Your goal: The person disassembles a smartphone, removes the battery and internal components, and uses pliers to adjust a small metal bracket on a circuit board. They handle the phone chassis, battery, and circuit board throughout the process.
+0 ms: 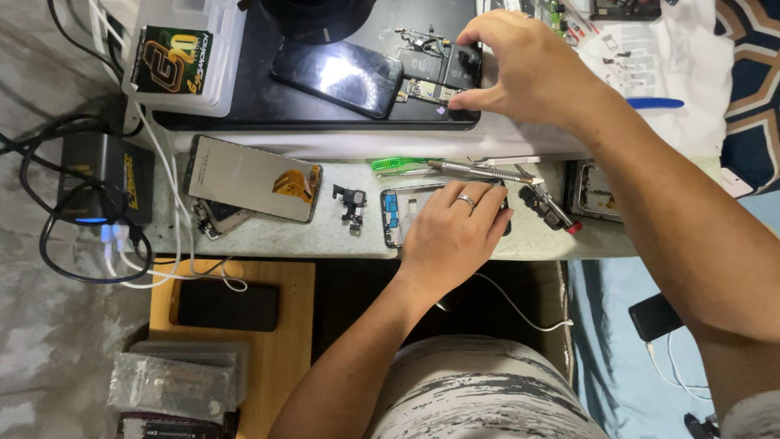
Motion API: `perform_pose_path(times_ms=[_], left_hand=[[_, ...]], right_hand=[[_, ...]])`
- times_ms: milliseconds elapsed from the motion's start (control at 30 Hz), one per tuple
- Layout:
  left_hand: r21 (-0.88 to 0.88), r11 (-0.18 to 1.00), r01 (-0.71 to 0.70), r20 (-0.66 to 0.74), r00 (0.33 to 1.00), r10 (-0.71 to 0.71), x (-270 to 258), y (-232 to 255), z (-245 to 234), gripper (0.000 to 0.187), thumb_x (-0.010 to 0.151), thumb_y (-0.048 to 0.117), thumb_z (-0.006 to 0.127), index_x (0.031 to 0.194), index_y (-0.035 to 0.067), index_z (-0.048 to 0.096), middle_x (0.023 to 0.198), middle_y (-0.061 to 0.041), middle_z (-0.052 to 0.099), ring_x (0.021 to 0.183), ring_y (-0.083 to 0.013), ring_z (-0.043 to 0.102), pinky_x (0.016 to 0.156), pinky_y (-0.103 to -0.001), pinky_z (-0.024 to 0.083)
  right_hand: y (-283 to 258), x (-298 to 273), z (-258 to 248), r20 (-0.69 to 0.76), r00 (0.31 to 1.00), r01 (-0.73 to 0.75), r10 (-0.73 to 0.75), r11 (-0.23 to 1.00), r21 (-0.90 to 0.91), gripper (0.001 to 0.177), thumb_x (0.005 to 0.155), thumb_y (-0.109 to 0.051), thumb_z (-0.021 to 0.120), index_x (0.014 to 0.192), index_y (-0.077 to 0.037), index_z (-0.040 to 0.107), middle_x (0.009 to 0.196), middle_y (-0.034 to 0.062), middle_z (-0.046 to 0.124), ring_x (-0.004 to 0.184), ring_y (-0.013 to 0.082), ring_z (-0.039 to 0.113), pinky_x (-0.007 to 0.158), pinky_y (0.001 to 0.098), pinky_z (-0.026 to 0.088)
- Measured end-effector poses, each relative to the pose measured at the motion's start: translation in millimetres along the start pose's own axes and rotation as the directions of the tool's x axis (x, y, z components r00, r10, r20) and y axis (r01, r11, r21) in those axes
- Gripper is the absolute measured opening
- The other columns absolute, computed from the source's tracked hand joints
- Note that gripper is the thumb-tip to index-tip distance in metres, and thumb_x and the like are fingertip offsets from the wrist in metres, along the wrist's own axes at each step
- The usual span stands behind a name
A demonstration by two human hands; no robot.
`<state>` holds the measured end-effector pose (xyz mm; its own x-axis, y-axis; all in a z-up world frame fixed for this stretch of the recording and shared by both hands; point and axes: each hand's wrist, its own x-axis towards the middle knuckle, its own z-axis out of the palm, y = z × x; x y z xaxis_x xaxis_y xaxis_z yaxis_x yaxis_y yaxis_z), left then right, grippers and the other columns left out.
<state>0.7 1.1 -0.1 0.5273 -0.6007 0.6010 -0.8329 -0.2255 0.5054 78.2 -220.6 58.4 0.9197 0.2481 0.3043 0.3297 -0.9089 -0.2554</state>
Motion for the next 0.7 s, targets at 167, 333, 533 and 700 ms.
perform_pose_path(times_ms=[167,333,533,700], left_hand=[[-0.005,1.0,0.0,-0.006,1.0,0.0,0,0,0,0.025,0.091,0.017,0.076,0.112,0.008,0.066,0.104,-0.005,0.067,0.099,-0.0266,0.065,0.088,-0.04,0.054],[-0.005,1.0,-0.001,-0.01,1.0,0.001,-1,0,0,0.025,0.091,0.017,0.076,0.111,0.008,0.065,0.104,-0.005,0.067,0.099,-0.0268,0.064,0.088,-0.04,0.053],[-0.008,1.0,-0.003,-0.009,1.0,0.003,0,0,-1,0.025,0.091,0.016,0.076,0.112,0.007,0.066,0.105,-0.006,0.068,0.1,-0.0268,0.064,0.088,-0.04,0.054],[-0.01,1.0,0.0,-0.007,1.0,0.0,0,1,-2,0.026,0.091,0.016,0.076,0.113,0.007,0.066,0.106,-0.006,0.068,0.101,-0.0264,0.065,0.088,-0.04,0.054]], right_hand=[[5,4,4,-0.023,0.999,0.047,-0.047,0.999,0.001,0.058,0.082,-0.034,0.092,0.123,-0.002,0.065,0.119,0.0166,0.068,0.11,0.0364,0.064,0.096,0.044,0.051],[5,6,5,-0.024,0.999,0.042,-0.041,0.999,0.016,0.053,0.084,-0.03,0.089,0.122,-0.002,0.066,0.12,0.0157,0.068,0.11,0.0357,0.065,0.095,0.0437,0.051],[9,12,8,-0.039,0.996,0.08,-0.079,0.996,0.039,0.051,0.084,-0.028,0.087,0.122,-0.001,0.065,0.129,0.0141,0.068,0.111,0.0336,0.066,0.098,0.0411,0.052],[15,15,5,-0.209,0.944,0.258,-0.254,0.966,-0.009,0.047,0.078,-0.023,0.085,0.112,0.002,0.065,0.125,0.0209,0.067,0.104,0.0355,0.067,0.088,0.0417,0.054]])
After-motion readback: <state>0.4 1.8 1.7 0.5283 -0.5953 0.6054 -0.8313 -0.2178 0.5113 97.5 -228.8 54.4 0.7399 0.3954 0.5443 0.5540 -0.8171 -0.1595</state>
